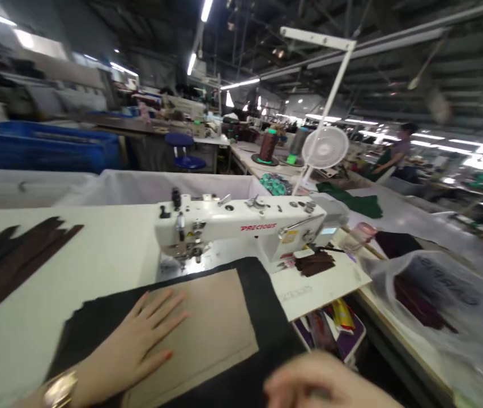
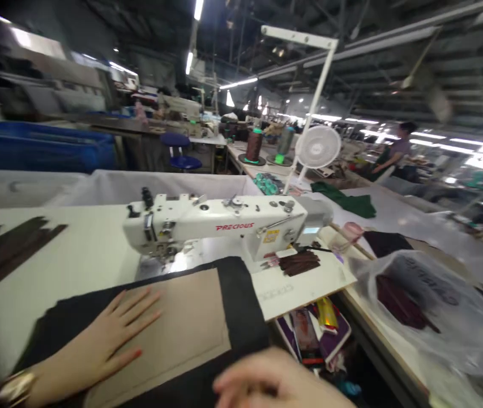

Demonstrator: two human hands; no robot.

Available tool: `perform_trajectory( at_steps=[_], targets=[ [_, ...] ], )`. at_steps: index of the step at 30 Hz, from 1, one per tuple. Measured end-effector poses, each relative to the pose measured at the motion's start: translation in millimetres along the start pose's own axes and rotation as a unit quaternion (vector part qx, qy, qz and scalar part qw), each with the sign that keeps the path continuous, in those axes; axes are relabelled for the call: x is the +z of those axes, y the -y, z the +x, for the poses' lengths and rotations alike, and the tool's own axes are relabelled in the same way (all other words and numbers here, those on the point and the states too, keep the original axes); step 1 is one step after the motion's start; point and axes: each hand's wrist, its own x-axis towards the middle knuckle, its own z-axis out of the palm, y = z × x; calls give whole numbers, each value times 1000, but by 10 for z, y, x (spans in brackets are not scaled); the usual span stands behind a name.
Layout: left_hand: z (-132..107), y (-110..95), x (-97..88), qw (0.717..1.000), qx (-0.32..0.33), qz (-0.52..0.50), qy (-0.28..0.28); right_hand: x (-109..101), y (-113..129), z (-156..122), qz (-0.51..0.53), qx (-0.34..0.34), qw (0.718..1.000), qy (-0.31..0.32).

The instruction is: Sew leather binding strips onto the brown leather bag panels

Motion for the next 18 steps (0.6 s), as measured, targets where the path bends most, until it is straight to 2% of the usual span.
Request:
perform_trajectory(
  at_steps=[2, 3, 4, 7, 9, 11, 13, 15, 18],
  targets=[
    [1, -35, -51, 999, -19, -23, 34, -158, 24, 600, -70, -43, 996, -47],
    [16, -48, -77, 998, -28, -34, 38, -200, 41, 941, -215, -99, 965, -116],
    [32, -58, -100, 998, -35, -43, 37, -220, 62, 1280, -351, -148, 911, -159],
    [52, -82, -127, 997, -45, -56, 30, -232, 130, 2096, -430, -196, 867, -159],
    [37, -82, -106, 997, -48, -54, 24, -253, 153, 2380, -456, -203, 854, -149],
    [20, -61, -62, 998, -51, -40, 20, -281, 155, 2461, -488, -198, 836, -152],
    [21, -16, -3, 999, -47, -18, 10, -282, 162, 2377, -516, -188, 820, -160],
    [45, 42, 60, 999, -37, 7, -17, -216, 209, 2153, -539, -175, 808, -161],
    [80, 113, 128, 994, -23, 39, -96, 36, 415, 1624, -560, -166, 799, -146]
  ],
)
